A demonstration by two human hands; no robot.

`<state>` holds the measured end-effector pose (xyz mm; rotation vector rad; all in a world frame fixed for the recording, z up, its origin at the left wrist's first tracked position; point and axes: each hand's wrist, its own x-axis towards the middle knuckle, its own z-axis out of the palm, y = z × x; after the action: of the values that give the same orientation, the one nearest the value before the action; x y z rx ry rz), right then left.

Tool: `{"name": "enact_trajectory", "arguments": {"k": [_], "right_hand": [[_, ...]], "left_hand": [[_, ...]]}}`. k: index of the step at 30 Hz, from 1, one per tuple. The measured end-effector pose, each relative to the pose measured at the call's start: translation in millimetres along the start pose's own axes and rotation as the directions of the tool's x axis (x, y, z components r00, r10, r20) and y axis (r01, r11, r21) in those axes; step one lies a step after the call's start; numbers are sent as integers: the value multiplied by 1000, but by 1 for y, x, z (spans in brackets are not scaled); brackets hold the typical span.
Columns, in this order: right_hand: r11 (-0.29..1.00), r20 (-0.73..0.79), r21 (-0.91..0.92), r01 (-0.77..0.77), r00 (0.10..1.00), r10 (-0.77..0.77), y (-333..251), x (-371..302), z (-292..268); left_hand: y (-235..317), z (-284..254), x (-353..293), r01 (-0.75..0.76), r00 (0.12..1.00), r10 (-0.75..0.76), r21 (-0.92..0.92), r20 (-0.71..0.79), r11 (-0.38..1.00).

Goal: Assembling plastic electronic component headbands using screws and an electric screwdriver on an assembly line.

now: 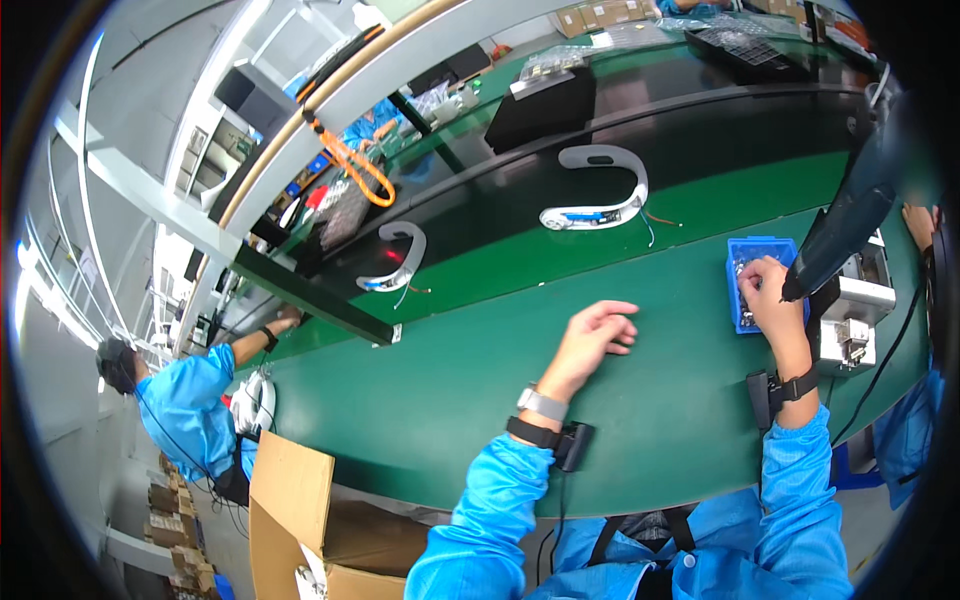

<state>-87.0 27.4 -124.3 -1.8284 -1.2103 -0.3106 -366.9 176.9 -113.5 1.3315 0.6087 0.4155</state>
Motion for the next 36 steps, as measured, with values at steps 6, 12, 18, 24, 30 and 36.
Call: {"name": "enact_trajectory", "arguments": {"k": [6, 12, 18, 24, 30, 36], "right_hand": [[987, 52, 35, -157, 986, 155, -22, 14, -9], [961, 23, 1, -277, 961, 277, -8, 21, -15], [975, -7, 59, -215, 976, 216, -11, 24, -13], [982, 1, 80, -173, 985, 173, -14, 26, -15], [960, -83, 249, -131, 984, 155, -17, 24, -9], [947, -329, 305, 101, 944, 6, -11, 18, -5]], "left_hand": [[12, -140, 27, 33, 776, 343, 577, -529, 816], [25, -246, 48, 562, 624, 693, 823, -361, -77], [34, -356, 47, 698, 613, 504, 716, -608, 15], [43, -304, 56, 583, 765, 399, 806, -505, -98], [86, -231, 26, 258, 827, 468, 950, -311, 174], [147, -72, -40, -52, 946, 259, 696, -195, 716]]}}
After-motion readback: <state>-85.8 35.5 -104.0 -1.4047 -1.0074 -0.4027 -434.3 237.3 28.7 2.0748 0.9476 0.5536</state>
